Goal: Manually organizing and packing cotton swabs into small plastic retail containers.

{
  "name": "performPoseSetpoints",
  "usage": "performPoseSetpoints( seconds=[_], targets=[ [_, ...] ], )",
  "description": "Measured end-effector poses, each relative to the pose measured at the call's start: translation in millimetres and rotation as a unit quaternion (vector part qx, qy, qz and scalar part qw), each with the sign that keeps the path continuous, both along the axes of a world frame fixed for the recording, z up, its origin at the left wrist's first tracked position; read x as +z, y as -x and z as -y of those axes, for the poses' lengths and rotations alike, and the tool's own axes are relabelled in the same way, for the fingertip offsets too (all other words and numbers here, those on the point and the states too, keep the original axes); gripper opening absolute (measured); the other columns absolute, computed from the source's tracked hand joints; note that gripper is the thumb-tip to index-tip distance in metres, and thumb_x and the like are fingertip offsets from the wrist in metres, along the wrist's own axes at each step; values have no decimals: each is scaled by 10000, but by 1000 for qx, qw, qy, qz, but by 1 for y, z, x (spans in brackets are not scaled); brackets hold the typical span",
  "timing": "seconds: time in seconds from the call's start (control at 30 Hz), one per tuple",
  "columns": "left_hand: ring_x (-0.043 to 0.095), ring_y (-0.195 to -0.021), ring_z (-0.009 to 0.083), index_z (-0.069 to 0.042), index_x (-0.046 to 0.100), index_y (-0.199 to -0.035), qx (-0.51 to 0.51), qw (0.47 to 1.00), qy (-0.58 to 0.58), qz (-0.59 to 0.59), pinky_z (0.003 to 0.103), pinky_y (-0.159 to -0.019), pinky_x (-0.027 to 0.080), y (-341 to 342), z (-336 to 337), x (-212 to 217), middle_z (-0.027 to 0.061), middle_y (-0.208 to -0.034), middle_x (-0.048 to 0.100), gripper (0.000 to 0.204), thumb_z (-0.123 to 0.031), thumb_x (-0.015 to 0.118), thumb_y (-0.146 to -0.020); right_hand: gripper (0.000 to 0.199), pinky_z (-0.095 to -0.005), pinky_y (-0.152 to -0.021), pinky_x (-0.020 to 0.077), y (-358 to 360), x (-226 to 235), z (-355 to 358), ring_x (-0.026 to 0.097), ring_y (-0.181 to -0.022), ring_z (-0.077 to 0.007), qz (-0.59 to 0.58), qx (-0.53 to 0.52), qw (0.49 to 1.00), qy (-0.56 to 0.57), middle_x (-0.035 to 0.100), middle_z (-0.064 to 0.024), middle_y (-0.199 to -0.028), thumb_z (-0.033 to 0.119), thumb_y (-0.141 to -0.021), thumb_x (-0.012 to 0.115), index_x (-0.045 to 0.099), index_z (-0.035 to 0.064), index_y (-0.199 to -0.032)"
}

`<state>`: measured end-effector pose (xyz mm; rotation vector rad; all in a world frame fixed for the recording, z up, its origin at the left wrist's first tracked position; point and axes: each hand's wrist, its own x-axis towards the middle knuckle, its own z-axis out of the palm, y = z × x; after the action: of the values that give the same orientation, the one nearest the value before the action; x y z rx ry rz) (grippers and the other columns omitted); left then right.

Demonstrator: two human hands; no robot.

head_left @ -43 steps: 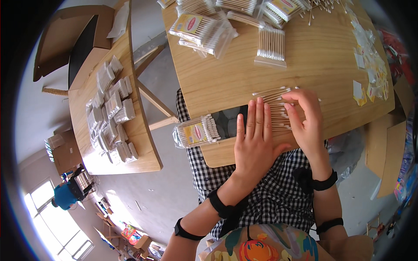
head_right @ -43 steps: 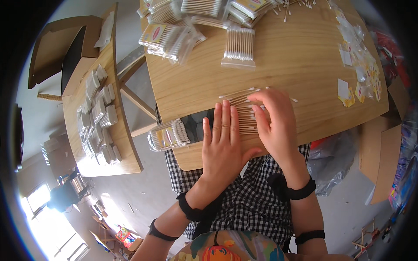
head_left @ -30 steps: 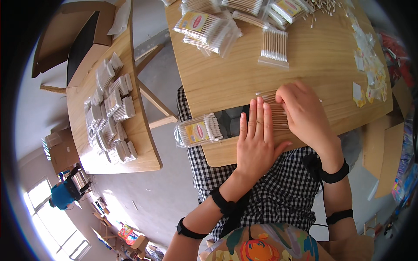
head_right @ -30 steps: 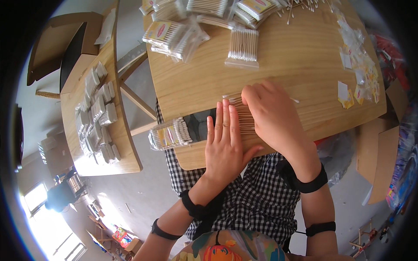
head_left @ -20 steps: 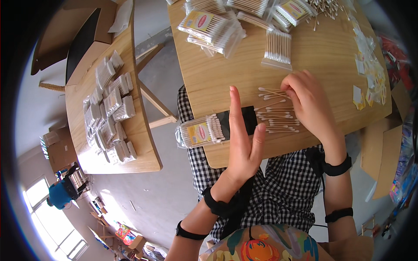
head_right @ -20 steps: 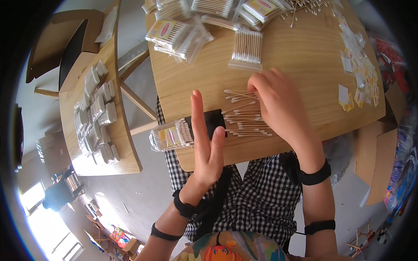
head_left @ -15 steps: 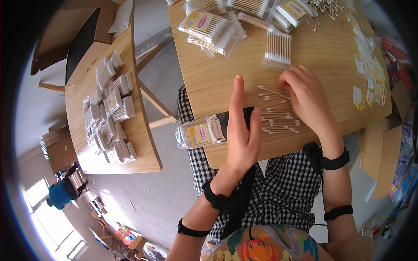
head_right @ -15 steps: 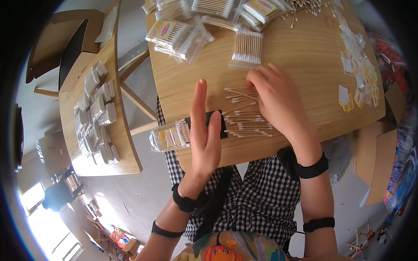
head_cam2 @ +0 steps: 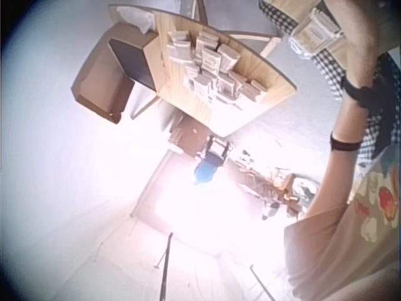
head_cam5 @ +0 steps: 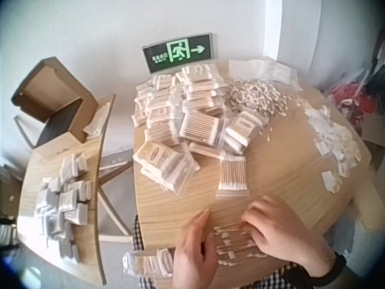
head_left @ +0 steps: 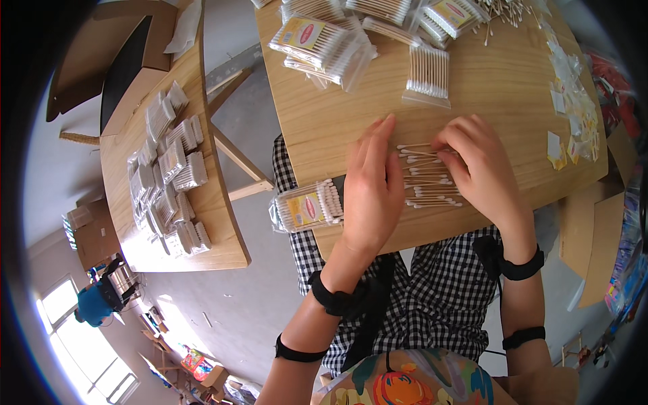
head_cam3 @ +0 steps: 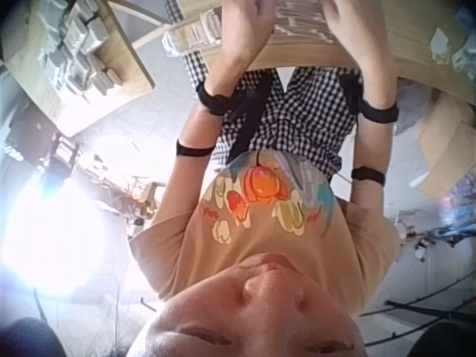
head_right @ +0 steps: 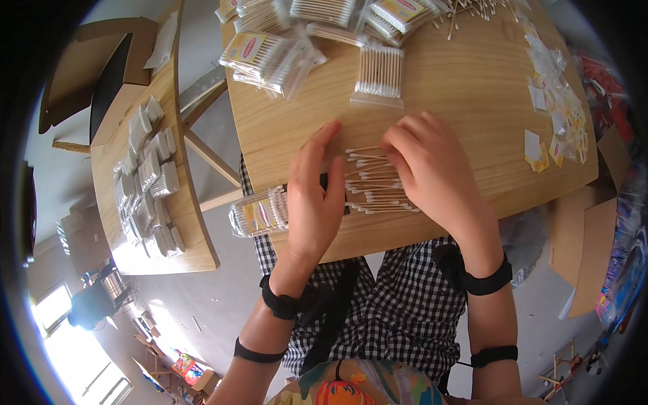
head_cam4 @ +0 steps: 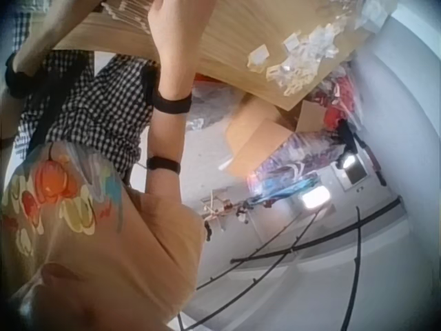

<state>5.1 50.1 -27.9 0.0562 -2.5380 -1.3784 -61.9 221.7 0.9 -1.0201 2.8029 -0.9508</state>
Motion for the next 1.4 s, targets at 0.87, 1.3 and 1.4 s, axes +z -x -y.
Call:
performPoseSetpoints(
  seconds=[0.87,1.3,1.4],
  targets=[
    [332,-1414,320,-13,159,-1523,-36,975,-217,31,422,-1154,272,-11,-11,3,213,-1512,355,725,142,351,-841,143,-389,-821,466,19,0,9,542,-900,-297,-59,-3,992,-112,560,-108,-862,-78,-716,603,549,10,-814],
    [578,-1100,218,3,596,-1106,32,996,-61,56,347,-937,476,-6,-3,2,106,-1129,590,245,11,649,-867,129,-400,-828,454,4,-7,2,543,-899,-297,-46,-21,994,-99,561,-112,-861,-56,-746,608,542,23,-823],
    [586,-989,250,8,642,-944,26,996,-41,70,357,-861,486,1,-3,7,112,-1005,584,144,-16,709,-819,132,-404,-809,452,8,-7,-1,539,-892,-301,-35,-34,996,-80,556,-113,-856,-58,-753,602,525,22,-825]
  ],
)
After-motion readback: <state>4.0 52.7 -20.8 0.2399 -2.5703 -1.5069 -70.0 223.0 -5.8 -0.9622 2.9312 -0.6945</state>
